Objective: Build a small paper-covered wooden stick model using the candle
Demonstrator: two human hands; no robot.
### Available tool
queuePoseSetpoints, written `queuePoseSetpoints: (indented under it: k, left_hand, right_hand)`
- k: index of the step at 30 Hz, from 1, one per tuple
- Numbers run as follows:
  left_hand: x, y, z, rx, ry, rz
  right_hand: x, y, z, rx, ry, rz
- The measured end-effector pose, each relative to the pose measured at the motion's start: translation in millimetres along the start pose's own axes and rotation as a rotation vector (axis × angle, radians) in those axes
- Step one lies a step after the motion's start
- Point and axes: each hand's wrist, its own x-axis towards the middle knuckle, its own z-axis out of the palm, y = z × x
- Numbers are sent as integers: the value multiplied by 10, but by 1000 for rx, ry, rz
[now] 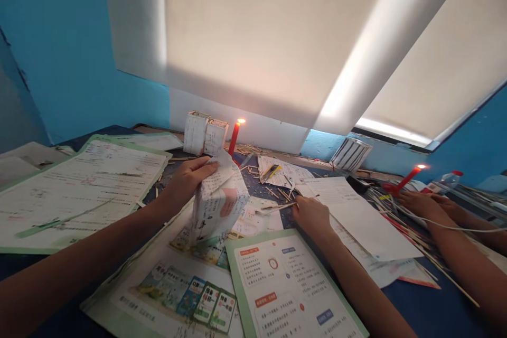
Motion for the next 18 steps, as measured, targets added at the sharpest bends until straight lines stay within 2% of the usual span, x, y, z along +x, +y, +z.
queuePoseSetpoints:
  k: [6, 9, 12, 14, 18]
  left_hand:
    - [-12, 24, 13, 5, 9, -4]
    - [-10, 40, 14, 30, 25, 11]
    - [-11, 44, 14, 45, 28, 8]
    - [-18, 39, 16, 61, 15, 25]
    - [-44, 35, 24, 120, 11, 58]
  right_hand:
    - [-2, 4, 40, 20, -31, -117]
    - [33, -31, 53, 60, -76, -289]
    - [79, -58, 76, 136, -198, -456]
    - [104, -61, 90, 159, -243, -489]
    - [131, -36, 97, 150, -193, -512]
